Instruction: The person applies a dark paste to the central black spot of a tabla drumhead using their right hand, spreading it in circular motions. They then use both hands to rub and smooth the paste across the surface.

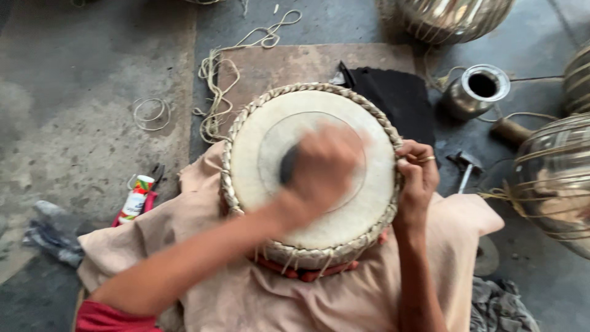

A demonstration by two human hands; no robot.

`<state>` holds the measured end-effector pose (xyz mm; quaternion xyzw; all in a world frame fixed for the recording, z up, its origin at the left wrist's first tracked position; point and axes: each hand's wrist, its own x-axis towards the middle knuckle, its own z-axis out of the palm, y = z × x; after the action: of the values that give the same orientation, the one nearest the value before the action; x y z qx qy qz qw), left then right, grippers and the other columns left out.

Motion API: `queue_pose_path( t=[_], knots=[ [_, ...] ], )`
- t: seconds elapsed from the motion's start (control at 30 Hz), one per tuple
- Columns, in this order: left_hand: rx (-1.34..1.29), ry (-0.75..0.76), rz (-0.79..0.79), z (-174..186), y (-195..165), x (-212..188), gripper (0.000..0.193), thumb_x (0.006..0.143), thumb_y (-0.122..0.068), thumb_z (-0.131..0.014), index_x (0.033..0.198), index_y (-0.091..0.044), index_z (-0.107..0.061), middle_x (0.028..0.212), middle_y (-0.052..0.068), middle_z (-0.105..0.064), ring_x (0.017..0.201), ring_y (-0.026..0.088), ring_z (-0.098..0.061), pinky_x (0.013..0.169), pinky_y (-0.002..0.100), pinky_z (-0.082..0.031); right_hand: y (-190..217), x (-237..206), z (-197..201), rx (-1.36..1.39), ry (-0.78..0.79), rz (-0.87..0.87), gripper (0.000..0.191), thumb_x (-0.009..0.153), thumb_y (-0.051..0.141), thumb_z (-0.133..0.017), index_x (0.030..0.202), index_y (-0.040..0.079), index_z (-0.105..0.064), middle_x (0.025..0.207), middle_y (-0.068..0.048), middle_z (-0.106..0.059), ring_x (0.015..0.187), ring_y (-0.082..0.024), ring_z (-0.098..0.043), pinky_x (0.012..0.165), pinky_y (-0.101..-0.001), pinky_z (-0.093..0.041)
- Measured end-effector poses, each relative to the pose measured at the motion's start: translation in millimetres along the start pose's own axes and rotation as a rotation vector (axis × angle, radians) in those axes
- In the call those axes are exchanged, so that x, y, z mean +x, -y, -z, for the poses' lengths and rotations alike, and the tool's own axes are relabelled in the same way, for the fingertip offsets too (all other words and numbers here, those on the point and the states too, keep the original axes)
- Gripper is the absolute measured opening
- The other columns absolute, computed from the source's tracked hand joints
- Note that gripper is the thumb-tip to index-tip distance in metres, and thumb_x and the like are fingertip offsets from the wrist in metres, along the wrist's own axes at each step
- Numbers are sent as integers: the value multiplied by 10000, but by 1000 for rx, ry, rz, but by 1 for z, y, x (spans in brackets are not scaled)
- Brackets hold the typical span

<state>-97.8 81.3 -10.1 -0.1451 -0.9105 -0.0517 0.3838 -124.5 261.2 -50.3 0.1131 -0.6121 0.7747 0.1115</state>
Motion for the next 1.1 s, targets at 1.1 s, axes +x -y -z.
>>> queue_pose_path(
  t=[1.1],
  knots=[
    [38,16,-84,50,4,-22,88,887,-89,-691,837,-139,-639,765,31,-561,758,226,-556,621,392,-434,4,-9,4,-8,22,13,155,950,34,-466,1076,39,-555,1173,-39,-594,1061,-108,-520,1039,-249,-418]
  ],
)
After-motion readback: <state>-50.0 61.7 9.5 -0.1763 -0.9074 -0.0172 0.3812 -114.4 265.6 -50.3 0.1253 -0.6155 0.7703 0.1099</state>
